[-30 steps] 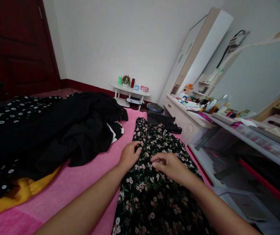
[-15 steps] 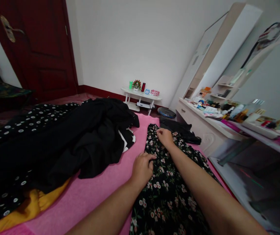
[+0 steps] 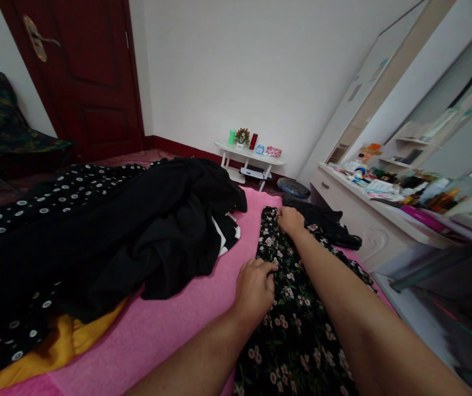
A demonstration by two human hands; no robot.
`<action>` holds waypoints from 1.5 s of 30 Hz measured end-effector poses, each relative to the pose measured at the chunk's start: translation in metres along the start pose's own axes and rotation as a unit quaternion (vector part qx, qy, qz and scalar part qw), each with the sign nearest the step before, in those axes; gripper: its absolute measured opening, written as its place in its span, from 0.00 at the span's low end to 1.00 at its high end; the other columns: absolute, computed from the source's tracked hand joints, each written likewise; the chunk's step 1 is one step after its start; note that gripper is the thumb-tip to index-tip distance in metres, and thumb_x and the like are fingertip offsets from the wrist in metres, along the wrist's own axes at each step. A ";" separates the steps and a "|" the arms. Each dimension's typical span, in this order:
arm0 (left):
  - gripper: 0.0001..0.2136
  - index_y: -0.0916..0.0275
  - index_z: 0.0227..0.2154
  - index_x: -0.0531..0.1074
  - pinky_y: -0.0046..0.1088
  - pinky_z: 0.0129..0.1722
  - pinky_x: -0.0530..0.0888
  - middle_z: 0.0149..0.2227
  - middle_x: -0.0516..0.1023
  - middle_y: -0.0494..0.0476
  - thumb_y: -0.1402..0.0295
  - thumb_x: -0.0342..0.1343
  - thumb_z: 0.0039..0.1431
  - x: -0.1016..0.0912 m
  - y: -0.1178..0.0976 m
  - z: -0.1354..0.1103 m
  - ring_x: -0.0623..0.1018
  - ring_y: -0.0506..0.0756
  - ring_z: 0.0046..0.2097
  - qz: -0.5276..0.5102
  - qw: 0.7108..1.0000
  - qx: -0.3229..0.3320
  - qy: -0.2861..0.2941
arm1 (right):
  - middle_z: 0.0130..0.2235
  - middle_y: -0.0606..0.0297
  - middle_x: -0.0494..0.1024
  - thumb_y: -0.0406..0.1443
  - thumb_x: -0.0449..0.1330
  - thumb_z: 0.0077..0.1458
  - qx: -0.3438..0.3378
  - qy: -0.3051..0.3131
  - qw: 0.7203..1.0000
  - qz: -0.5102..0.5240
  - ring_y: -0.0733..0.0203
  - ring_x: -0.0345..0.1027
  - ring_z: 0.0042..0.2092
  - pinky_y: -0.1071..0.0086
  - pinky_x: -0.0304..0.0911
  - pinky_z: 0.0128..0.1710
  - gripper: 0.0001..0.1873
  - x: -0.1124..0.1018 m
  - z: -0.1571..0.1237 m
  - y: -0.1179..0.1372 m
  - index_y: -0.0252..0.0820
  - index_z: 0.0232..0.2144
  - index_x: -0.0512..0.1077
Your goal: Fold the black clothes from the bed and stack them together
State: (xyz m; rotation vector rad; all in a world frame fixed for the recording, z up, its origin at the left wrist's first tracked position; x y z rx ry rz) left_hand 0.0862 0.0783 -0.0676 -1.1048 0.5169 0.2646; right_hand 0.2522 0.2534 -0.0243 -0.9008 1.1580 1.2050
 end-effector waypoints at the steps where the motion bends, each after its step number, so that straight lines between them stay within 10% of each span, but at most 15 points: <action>1: 0.13 0.58 0.39 0.76 0.35 0.48 0.69 0.38 0.76 0.54 0.77 0.52 0.54 0.000 0.001 0.000 0.73 0.56 0.44 0.000 1.000 -0.002 -0.002 | 0.44 0.47 0.77 0.31 0.53 0.55 0.008 -0.005 1.000 0.003 0.48 0.71 0.48 0.62 0.63 0.47 0.14 0.001 0.001 -0.001 0.38 0.41 0.75; 11: 0.15 0.57 0.40 0.75 0.34 0.50 0.69 0.39 0.75 0.53 0.80 0.52 0.53 -0.006 0.006 0.002 0.72 0.55 0.45 0.004 1.000 -0.004 -0.027 | 0.55 0.56 0.71 0.31 0.59 0.52 -0.081 0.056 0.990 0.105 0.58 0.67 0.53 0.68 0.59 0.55 0.29 0.040 -0.026 0.007 0.38 0.57 0.64; 23: 0.14 0.58 0.36 0.78 0.37 0.55 0.66 0.49 0.70 0.57 0.80 0.52 0.52 -0.012 -0.005 -0.004 0.68 0.58 0.53 0.062 0.996 0.060 -0.031 | 0.53 0.58 0.70 0.33 0.58 0.54 -0.166 0.049 0.944 0.282 0.57 0.63 0.55 0.61 0.55 0.58 0.14 -0.040 -0.266 -0.037 0.43 0.45 0.73; 33: 0.22 0.60 0.30 0.78 0.30 0.46 0.70 0.33 0.76 0.51 0.88 0.44 0.41 0.011 -0.054 -0.061 0.74 0.52 0.40 0.003 0.952 0.201 0.232 | 0.38 0.66 0.72 0.36 0.66 0.46 -0.102 0.173 0.935 0.292 0.61 0.67 0.39 0.69 0.61 0.38 0.12 -0.068 -0.406 -0.023 0.44 0.36 0.71; 40: 0.20 0.55 0.38 0.76 0.34 0.51 0.67 0.47 0.73 0.52 0.82 0.54 0.43 -0.020 -0.105 -0.140 0.73 0.55 0.47 -0.035 0.884 0.258 0.388 | 0.28 0.68 0.72 0.32 0.60 0.49 -0.069 0.135 0.940 0.305 0.61 0.66 0.32 0.68 0.59 0.32 0.05 -0.085 -0.424 -0.007 0.44 0.25 0.67; 45: 0.18 0.55 0.41 0.76 0.37 0.53 0.65 0.48 0.74 0.53 0.76 0.57 0.47 -0.023 -0.116 -0.170 0.72 0.58 0.50 -0.046 0.877 0.263 0.400 | 0.31 0.67 0.75 0.31 0.61 0.49 -0.096 0.184 0.861 0.464 0.61 0.70 0.35 0.68 0.65 0.36 0.05 -0.106 -0.428 0.026 0.47 0.28 0.71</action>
Point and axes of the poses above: each hand's wrist, its own z-axis towards the middle knuckle, its own x-axis out of the palm, y = z × x, the point moved 10 cm from there along z, towards the middle knuckle
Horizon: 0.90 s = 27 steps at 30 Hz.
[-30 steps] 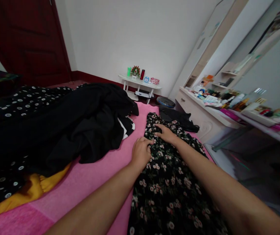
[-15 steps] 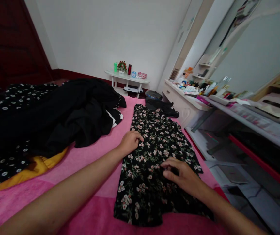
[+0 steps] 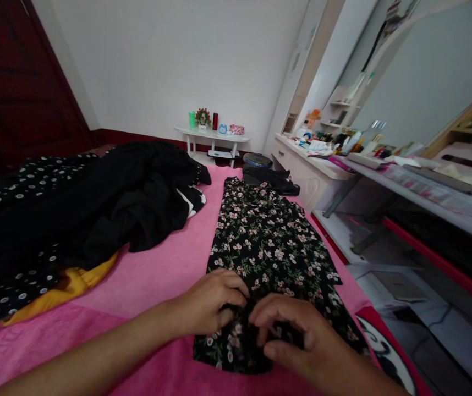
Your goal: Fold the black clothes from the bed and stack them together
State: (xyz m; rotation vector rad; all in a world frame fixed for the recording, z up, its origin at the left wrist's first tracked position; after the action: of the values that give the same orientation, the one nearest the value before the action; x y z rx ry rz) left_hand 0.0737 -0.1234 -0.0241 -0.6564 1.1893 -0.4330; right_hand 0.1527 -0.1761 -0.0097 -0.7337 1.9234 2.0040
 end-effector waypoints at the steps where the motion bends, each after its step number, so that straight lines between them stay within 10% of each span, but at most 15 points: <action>1: 0.17 0.56 0.40 0.76 0.35 0.52 0.66 0.45 0.76 0.53 0.78 0.54 0.49 0.000 0.003 -0.001 0.73 0.56 0.48 -0.013 1.000 -0.009 -0.016 | 0.35 0.66 0.76 0.30 0.61 0.49 -0.022 0.008 1.000 0.021 0.60 0.70 0.39 0.67 0.65 0.40 0.06 0.002 0.001 0.005 0.47 0.31 0.72; 10: 0.14 0.61 0.37 0.76 0.28 0.40 0.69 0.34 0.77 0.55 0.66 0.45 0.63 -0.018 0.021 -0.007 0.75 0.53 0.37 -0.087 0.984 -0.086 -0.126 | 0.61 0.61 0.59 0.24 0.56 0.47 -0.121 -0.064 0.971 -0.199 0.54 0.50 0.62 0.52 0.48 0.61 0.38 -0.004 0.019 -0.013 0.52 0.59 0.57; 16: 0.11 0.58 0.35 0.76 0.31 0.40 0.66 0.32 0.77 0.55 0.60 0.50 0.62 -0.003 -0.003 -0.012 0.74 0.55 0.37 0.046 0.997 -0.046 -0.052 | 0.34 0.65 0.75 0.27 0.53 0.55 -0.189 -0.008 0.953 -0.237 0.60 0.66 0.38 0.59 0.58 0.47 0.12 0.018 0.019 0.004 0.45 0.38 0.71; 21: 0.10 0.58 0.30 0.75 0.29 0.37 0.67 0.28 0.77 0.53 0.64 0.50 0.62 -0.002 0.005 -0.019 0.75 0.53 0.33 0.007 0.995 -0.081 -0.050 | 0.27 0.67 0.73 0.29 0.53 0.54 -0.109 -0.026 0.983 -0.143 0.63 0.65 0.32 0.68 0.58 0.36 0.10 0.007 0.024 -0.009 0.43 0.26 0.71; 27: 0.17 0.63 0.28 0.65 0.23 0.21 0.65 0.19 0.69 0.48 0.52 0.47 0.60 -0.017 0.077 -0.014 0.68 0.48 0.19 -0.268 0.917 -0.254 -0.153 | 0.20 0.73 0.67 0.43 0.55 0.51 0.093 -0.076 0.984 0.128 0.67 0.62 0.22 0.74 0.57 0.22 0.10 -0.015 0.058 -0.071 0.43 0.26 0.65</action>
State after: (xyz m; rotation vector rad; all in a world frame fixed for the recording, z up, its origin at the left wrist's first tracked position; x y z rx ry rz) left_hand 0.0533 -0.0589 -0.0674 -1.4657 0.8055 -0.4562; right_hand 0.1920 -0.1103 -0.0625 -0.2902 2.1657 1.9180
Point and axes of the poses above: each hand's wrist, its own z-axis towards the middle knuckle, its own x-axis out of the palm, y = z × x, the point moved 10 cm from there along z, towards the middle knuckle
